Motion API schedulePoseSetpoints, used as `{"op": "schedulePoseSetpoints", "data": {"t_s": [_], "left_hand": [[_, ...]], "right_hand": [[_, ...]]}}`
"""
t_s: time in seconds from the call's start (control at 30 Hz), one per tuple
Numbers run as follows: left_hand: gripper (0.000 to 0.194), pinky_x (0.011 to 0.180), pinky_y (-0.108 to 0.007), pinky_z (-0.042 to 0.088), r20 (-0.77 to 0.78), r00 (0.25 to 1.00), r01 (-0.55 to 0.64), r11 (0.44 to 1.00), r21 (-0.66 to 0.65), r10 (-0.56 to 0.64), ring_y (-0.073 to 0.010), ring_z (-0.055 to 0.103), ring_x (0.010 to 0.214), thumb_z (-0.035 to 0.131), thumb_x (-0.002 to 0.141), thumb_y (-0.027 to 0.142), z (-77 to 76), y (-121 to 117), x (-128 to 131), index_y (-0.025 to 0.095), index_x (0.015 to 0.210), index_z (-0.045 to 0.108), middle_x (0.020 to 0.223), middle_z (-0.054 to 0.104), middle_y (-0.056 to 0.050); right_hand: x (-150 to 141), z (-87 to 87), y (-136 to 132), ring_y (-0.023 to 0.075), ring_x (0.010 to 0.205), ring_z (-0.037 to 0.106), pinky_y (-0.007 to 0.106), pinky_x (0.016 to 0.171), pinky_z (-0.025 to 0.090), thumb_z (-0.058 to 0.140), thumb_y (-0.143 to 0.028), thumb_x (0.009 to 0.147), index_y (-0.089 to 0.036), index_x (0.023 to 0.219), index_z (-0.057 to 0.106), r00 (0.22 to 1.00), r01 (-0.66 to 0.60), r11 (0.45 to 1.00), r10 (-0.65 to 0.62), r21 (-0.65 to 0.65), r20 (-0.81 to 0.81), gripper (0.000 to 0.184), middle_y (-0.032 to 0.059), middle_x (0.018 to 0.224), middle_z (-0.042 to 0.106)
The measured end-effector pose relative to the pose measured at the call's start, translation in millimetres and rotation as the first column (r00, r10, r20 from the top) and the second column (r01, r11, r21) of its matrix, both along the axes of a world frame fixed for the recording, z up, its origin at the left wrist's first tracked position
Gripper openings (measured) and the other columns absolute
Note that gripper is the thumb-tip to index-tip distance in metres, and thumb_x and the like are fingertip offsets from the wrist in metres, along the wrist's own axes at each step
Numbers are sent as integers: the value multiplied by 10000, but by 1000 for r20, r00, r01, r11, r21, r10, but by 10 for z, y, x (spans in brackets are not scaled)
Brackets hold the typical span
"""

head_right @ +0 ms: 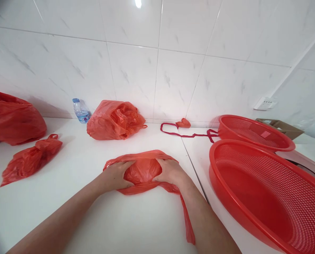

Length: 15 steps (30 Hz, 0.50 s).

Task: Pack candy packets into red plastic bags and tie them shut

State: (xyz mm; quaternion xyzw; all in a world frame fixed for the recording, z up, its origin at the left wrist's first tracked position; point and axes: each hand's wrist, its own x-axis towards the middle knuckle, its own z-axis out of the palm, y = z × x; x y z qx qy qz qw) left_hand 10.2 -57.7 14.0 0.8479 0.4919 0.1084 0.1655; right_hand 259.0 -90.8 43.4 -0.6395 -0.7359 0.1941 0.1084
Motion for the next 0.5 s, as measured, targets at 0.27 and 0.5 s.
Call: {"op": "schedulePoseSetpoints", "data": {"t_s": [0.27, 0.5], "left_hand": [[349, 893, -333, 471, 172, 962, 157, 942, 296, -214, -196, 597, 1050, 322, 925, 212, 48, -12, 129, 219, 1106, 620, 1147, 653, -43], [387, 995, -418, 403, 31, 967, 241, 951, 194, -251, -262, 494, 1216, 506, 863, 364, -135, 41, 143, 278, 1238, 546, 1324, 547, -44]], "right_hand": [[-78, -137, 98, 212, 939, 605, 341, 806, 427, 369, -386, 929, -207, 1152, 584, 998, -11, 965, -7, 261, 68, 358, 69, 1036, 669], [-211, -243, 122, 196, 1029, 563, 369, 922, 396, 490, -239, 881, -227, 1123, 605, 985, -152, 890, 172, 429, -8, 269, 42, 1111, 648]]}}
